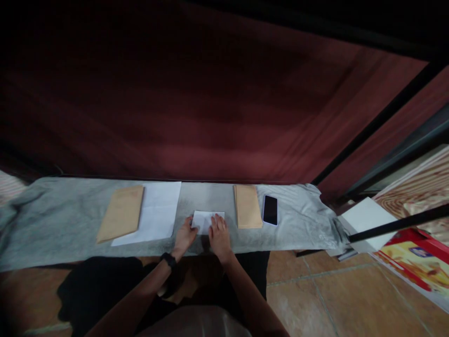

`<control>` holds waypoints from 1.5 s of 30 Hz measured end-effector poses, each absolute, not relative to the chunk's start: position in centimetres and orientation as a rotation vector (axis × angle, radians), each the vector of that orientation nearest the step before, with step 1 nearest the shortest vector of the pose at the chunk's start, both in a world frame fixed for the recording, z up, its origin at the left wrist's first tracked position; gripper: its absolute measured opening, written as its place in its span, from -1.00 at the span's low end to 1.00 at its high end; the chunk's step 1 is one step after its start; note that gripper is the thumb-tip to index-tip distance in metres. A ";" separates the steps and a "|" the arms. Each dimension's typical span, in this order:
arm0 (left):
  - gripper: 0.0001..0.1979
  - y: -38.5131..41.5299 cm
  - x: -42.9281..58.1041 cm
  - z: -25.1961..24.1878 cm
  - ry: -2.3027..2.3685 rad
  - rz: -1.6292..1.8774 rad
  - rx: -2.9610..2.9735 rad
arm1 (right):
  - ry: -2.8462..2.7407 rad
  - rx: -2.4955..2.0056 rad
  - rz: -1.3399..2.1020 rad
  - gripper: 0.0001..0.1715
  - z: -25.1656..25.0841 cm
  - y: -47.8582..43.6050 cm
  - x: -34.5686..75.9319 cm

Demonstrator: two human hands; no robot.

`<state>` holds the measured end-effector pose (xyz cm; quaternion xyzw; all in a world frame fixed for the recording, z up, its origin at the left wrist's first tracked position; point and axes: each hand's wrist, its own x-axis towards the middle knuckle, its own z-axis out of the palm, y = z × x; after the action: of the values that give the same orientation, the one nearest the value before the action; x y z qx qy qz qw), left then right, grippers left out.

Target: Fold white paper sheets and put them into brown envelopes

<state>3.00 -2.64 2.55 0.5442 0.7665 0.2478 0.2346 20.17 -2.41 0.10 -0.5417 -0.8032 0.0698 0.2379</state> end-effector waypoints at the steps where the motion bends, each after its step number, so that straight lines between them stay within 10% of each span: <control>1: -0.53 -2.8 3.0 2.6 2.132 0.650 1.511 | -2.230 -1.467 0.186 -0.45 -0.1 -2.4 19.9; 45: -0.42 -3.0 4.7 0.1 2.012 0.421 2.372 | -2.334 -1.506 0.113 -0.44 -1.2 -1.0 21.4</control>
<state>4.73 -3.04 0.08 0.7557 0.6410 0.1340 0.0017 21.41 -0.95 -1.21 -0.5329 -0.8259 0.0400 0.1798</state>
